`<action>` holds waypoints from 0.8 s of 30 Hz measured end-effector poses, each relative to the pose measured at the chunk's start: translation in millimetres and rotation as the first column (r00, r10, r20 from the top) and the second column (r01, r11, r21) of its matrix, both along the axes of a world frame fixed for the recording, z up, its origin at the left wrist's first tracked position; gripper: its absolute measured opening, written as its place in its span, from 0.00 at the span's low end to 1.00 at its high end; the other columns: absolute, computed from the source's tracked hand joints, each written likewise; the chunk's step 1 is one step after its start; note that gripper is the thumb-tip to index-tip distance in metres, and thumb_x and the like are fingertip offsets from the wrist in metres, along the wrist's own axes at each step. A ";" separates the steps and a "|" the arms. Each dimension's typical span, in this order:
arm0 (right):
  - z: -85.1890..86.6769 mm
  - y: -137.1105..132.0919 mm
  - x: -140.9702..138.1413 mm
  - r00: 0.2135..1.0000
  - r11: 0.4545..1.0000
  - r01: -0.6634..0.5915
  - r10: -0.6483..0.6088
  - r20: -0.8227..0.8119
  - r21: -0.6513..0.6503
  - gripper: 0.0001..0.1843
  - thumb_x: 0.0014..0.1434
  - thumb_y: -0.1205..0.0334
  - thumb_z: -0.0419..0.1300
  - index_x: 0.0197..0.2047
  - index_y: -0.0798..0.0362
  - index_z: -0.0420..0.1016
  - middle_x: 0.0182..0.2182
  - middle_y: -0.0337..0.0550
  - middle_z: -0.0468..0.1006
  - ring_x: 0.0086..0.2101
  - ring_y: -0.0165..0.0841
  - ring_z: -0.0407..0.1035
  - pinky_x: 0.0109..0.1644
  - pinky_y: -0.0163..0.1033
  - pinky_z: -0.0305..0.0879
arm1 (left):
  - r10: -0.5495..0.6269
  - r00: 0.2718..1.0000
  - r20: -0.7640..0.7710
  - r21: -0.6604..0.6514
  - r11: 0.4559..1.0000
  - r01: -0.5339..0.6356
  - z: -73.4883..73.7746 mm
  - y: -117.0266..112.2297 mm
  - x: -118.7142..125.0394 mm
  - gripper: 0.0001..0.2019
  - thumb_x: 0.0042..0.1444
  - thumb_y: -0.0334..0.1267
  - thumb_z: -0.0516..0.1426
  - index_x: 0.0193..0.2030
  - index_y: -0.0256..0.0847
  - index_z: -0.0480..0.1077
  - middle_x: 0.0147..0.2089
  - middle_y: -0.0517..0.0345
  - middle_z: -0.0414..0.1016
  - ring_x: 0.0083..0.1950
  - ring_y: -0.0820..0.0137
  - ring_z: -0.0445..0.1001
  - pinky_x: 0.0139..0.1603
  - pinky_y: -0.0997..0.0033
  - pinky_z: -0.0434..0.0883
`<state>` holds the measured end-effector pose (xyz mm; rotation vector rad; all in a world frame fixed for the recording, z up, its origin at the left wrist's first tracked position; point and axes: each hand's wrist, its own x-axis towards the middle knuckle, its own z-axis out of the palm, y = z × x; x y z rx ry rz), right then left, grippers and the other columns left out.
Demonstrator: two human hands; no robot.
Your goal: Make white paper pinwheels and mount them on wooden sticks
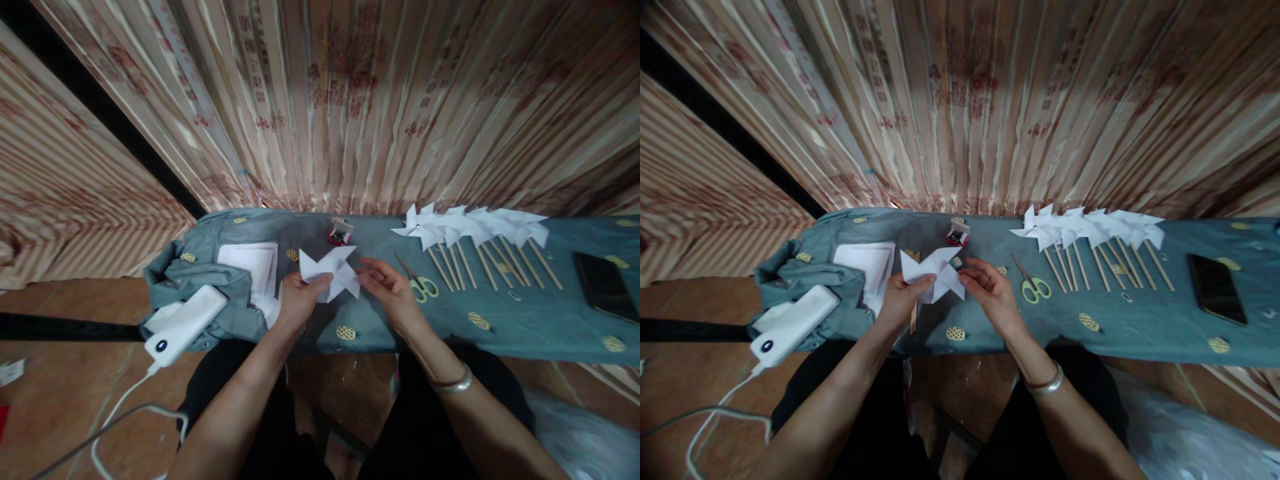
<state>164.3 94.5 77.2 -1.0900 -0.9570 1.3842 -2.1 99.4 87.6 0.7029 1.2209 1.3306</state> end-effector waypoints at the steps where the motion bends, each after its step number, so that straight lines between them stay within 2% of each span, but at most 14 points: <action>1: -0.8 1.2 3.8 0.999 0.999 0.030 -0.030 0.029 0.017 0.21 0.44 0.52 0.72 0.41 0.48 0.77 0.34 0.39 0.82 0.36 0.32 0.75 0.44 0.40 0.70 | 0.042 0.999 0.007 0.022 0.999 -0.042 2.9 4.7 -5.2 0.14 0.29 0.39 0.70 0.26 0.35 0.78 0.26 0.55 0.80 0.26 0.68 0.75 0.32 0.68 0.72; 4: -6.7 5.6 14.6 0.987 0.993 0.093 -0.101 0.128 0.069 0.16 0.46 0.51 0.70 0.38 0.48 0.79 0.33 0.40 0.82 0.36 0.33 0.75 0.45 0.40 0.69 | 0.157 0.987 0.031 0.118 0.980 -0.159 12.2 19.3 -22.7 0.15 0.31 0.38 0.70 0.28 0.36 0.78 0.28 0.55 0.81 0.29 0.68 0.77 0.36 0.69 0.73; 6: -11.5 9.9 19.1 0.965 0.985 0.127 -0.150 0.216 0.119 0.13 0.46 0.52 0.69 0.35 0.49 0.79 0.31 0.40 0.82 0.34 0.33 0.74 0.43 0.40 0.68 | 0.198 0.978 0.066 0.164 0.965 -0.206 18.0 26.8 -32.8 0.13 0.33 0.38 0.70 0.28 0.36 0.77 0.29 0.55 0.80 0.30 0.69 0.77 0.37 0.70 0.73; 9: -13.9 21.9 19.6 0.887 0.963 0.140 -0.225 0.403 0.230 0.10 0.51 0.54 0.64 0.33 0.50 0.79 0.28 0.40 0.81 0.29 0.33 0.71 0.36 0.39 0.67 | 0.236 0.966 0.110 0.219 0.942 -0.255 25.3 32.3 -42.0 0.12 0.34 0.36 0.69 0.29 0.35 0.77 0.29 0.55 0.81 0.31 0.69 0.77 0.37 0.71 0.73; 11: -10.9 35.9 15.7 0.807 0.945 0.089 -0.254 0.533 0.315 0.09 0.54 0.56 0.61 0.34 0.51 0.79 0.28 0.40 0.81 0.28 0.34 0.71 0.36 0.40 0.67 | 0.240 0.962 0.128 0.234 0.936 -0.264 28.8 33.1 -44.9 0.12 0.35 0.35 0.69 0.30 0.35 0.77 0.31 0.54 0.81 0.32 0.68 0.78 0.37 0.71 0.73; 14: -3.7 65.8 5.1 0.624 0.897 -0.084 -0.292 0.725 0.434 0.08 0.56 0.63 0.58 0.35 0.51 0.80 0.40 0.44 0.81 0.39 0.37 0.73 0.46 0.43 0.68 | 0.249 0.957 0.148 0.226 0.934 -0.278 31.7 33.2 -47.5 0.13 0.35 0.35 0.69 0.30 0.35 0.77 0.31 0.54 0.81 0.32 0.67 0.78 0.37 0.70 0.73; 16: -1.2 88.1 -3.4 0.444 0.881 -0.174 -0.328 0.834 0.439 0.10 0.56 0.66 0.57 0.36 0.51 0.80 0.50 0.48 0.77 0.49 0.40 0.70 0.56 0.47 0.64 | 0.270 0.949 0.162 0.210 0.930 -0.301 32.4 33.7 -49.4 0.14 0.33 0.35 0.69 0.30 0.34 0.76 0.31 0.54 0.81 0.32 0.67 0.78 0.38 0.69 0.74; 18: -1.7 108.5 -11.6 0.282 0.893 -0.233 -0.317 0.906 0.385 0.11 0.58 0.67 0.55 0.35 0.53 0.80 0.56 0.50 0.72 0.56 0.43 0.64 0.61 0.49 0.59 | 0.280 0.944 0.174 0.199 0.929 -0.312 32.5 34.4 -51.5 0.15 0.33 0.36 0.70 0.30 0.34 0.76 0.30 0.54 0.81 0.32 0.66 0.79 0.39 0.67 0.74; 20: -4.6 124.5 -18.1 0.147 0.911 -0.296 -0.254 0.956 0.288 0.12 0.58 0.68 0.55 0.36 0.55 0.81 0.61 0.52 0.66 0.60 0.45 0.59 0.62 0.50 0.57 | 0.270 0.945 0.184 0.197 0.932 -0.304 32.0 35.1 -53.5 0.15 0.34 0.36 0.70 0.31 0.34 0.77 0.30 0.54 0.81 0.32 0.65 0.79 0.40 0.66 0.74; 22: -8.2 135.7 -21.9 0.043 0.917 -0.354 -0.182 0.982 0.186 0.12 0.58 0.69 0.55 0.36 0.57 0.81 0.62 0.55 0.63 0.62 0.47 0.55 0.63 0.51 0.56 | 0.260 0.947 0.187 0.195 0.935 -0.295 31.0 35.7 -55.2 0.15 0.35 0.36 0.70 0.31 0.34 0.77 0.30 0.54 0.81 0.32 0.65 0.79 0.40 0.66 0.74; 24: -11.5 143.3 -23.2 -0.014 0.909 -0.399 -0.138 0.990 0.121 0.11 0.57 0.69 0.56 0.36 0.58 0.81 0.62 0.57 0.63 0.62 0.49 0.53 0.63 0.52 0.55 | 0.257 0.948 0.189 0.186 0.938 -0.292 29.4 36.1 -56.6 0.15 0.35 0.36 0.70 0.32 0.34 0.77 0.30 0.54 0.81 0.32 0.66 0.79 0.39 0.67 0.74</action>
